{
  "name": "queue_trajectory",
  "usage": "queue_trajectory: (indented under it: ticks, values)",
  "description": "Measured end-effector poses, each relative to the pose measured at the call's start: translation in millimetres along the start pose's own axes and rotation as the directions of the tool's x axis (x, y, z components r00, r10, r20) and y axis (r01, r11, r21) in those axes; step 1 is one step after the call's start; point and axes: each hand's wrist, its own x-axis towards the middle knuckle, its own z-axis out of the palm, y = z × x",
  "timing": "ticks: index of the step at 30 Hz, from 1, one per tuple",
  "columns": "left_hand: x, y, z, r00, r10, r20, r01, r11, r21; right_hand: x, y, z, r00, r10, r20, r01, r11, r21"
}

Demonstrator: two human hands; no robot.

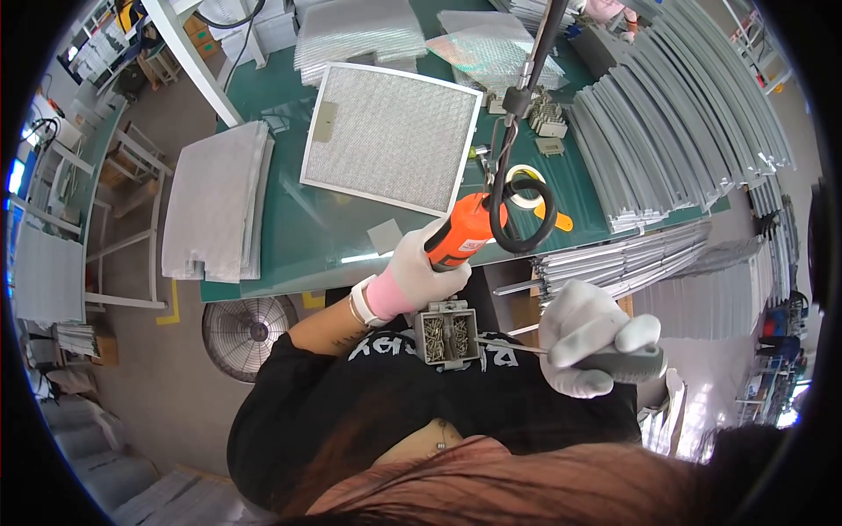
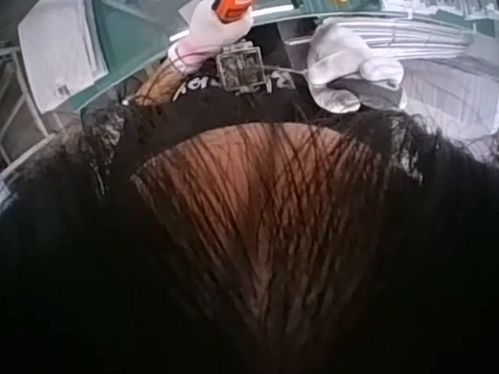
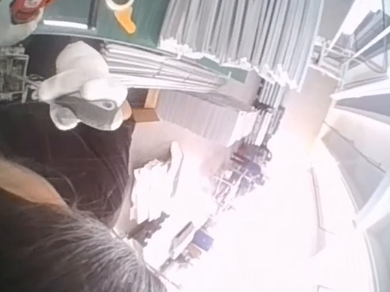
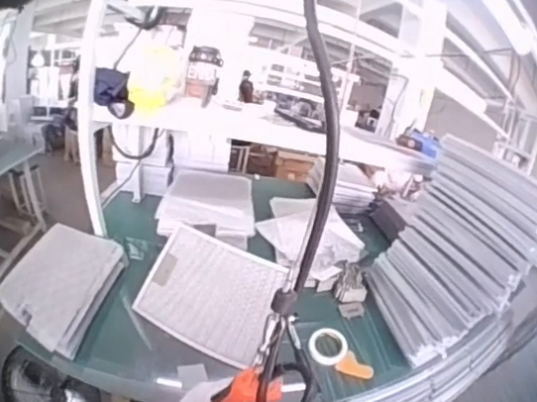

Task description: Assembling metal mesh filters using an electric screwdriver and hand tools.

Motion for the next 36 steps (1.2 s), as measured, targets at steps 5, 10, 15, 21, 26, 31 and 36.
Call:
queue_trajectory:
  ticks: [5, 10, 15, 21, 26, 31, 36]
  values:
    - [-1.1, 0.2, 1.9, 0.999, 0.013, -0.049, -0.011, 0.999, 0.034, 1.8, 9.4, -8.2, 0.863, 0.131, 0.489, -0.083, 0.99, -0.118]
    - [-1.5, -3.7, -2.7, 0.999, -0.037, -0.021, 0.036, 0.999, -0.035, -3.3, 10.9, 6.4, 0.835, 0.119, 0.537, -0.04, 0.987, -0.157]
    - [-1.1, -0.5, -1.4, 0.998, -0.047, -0.051, 0.047, 0.999, 0.0, -9.1, 6.6, 13.5, 0.684, 0.022, 0.729, 0.201, 0.955, -0.217]
    - [-0.8, 3.1, 12.5, 0.994, 0.105, -0.015, -0.102, 0.987, 0.126, -4.0, 14.3, 21.7, 0.576, 0.806, -0.133, -0.79, 0.508, -0.345]
    - [1.3, -6.4, 9.4, 0.997, 0.079, -0.022, -0.077, 0.993, 0.088, -9.2, 23.2, 11.9, 0.628, 0.774, -0.081, -0.772, 0.605, -0.193]
    - [-3.5, 2.2, 3.4, 0.999, 0.034, -0.031, -0.031, 0.995, 0.094, -11.6, 18.8, 6.7, 0.704, 0.705, -0.084, -0.71, 0.696, -0.106]
    - [-4.3, -3.3, 1.6, 0.997, 0.031, -0.073, -0.028, 0.998, 0.051, 0.8, 19.7, 0.1, 0.822, 0.499, 0.273, -0.458, 0.865, -0.202]
